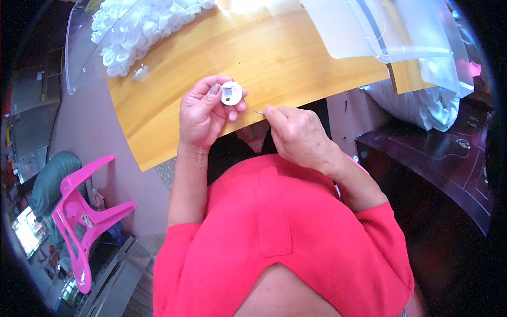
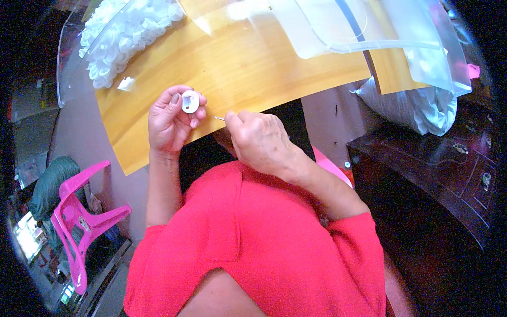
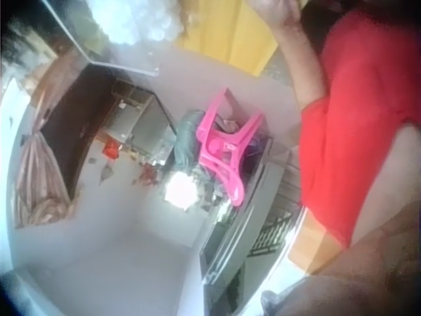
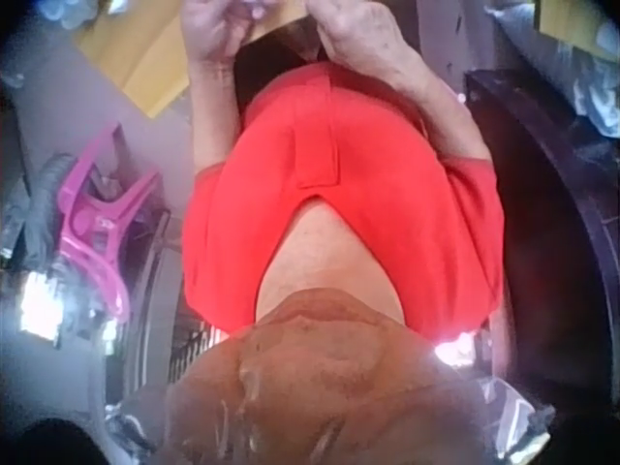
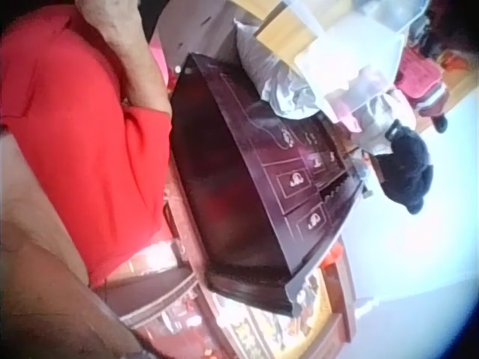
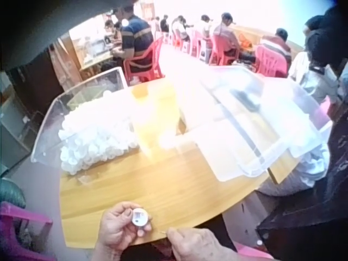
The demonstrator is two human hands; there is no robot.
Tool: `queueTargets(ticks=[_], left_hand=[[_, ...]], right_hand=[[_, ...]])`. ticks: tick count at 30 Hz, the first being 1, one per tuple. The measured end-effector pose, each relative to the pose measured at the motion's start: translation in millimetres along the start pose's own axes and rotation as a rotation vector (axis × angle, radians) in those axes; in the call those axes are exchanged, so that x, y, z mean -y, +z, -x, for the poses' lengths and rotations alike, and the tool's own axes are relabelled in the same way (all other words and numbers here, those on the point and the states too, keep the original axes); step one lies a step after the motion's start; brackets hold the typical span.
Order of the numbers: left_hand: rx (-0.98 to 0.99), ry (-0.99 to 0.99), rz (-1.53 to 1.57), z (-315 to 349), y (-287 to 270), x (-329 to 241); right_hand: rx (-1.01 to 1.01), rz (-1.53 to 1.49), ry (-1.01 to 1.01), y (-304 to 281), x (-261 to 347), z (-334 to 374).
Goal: The person cleans small plastic pieces by scraping them with a pointed metal tool, repeatedly picking up new pieces and sorting the finished items into plastic trays.
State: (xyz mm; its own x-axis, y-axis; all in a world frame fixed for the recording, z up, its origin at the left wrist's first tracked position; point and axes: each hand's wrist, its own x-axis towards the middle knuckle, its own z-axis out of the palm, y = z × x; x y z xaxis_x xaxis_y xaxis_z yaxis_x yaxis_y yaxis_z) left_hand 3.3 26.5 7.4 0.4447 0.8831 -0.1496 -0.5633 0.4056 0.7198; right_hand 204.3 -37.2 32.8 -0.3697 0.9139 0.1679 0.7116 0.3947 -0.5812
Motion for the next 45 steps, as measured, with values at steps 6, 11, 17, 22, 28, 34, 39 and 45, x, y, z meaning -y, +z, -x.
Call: queueTargets(ticks=[6, 11, 17, 22, 28, 34, 39, 45], left_hand=[[-0.006, 0.02, -0.001, -2.2, 1.1, 3.0], [0.045, 0.072, -0.081, -6.6, 5.0, 8.2], [-0.066, 0.126, -0.612, -19.6, 33.8, 38.3], [-0.196, 0.358, -0.758, -33.1, 74.7, 49.9], [-0.479, 1.1, -1.313, -80.7, 115.0, -68.4], [-0.598, 1.099, -1.931, -142.4, 92.0, -120.8], [-0.24, 1.462, -1.818, -138.0, 138.4, -38.7], [-0.037, 0.808, -1.347, -138.1, 121.1, 67.7]], right_hand=[[0.025, -0.003, -0.005, -1.0, -3.7, 0.7], [-0.051, -0.051, -0.065, -10.3, -4.2, 0.5], [-0.276, -0.073, -0.099, -16.7, -36.3, 10.3], [-0.358, -0.085, -0.046, -38.2, -74.6, 27.1], [-0.416, -0.096, 0.017, -59.7, -89.3, 45.8], [-0.496, -0.107, -0.005, -49.3, -113.0, 38.3], [-0.54, -0.086, 0.041, -52.4, -124.5, 38.8], [-0.67, -0.18, 0.016, -64.9, -126.9, 38.0]])
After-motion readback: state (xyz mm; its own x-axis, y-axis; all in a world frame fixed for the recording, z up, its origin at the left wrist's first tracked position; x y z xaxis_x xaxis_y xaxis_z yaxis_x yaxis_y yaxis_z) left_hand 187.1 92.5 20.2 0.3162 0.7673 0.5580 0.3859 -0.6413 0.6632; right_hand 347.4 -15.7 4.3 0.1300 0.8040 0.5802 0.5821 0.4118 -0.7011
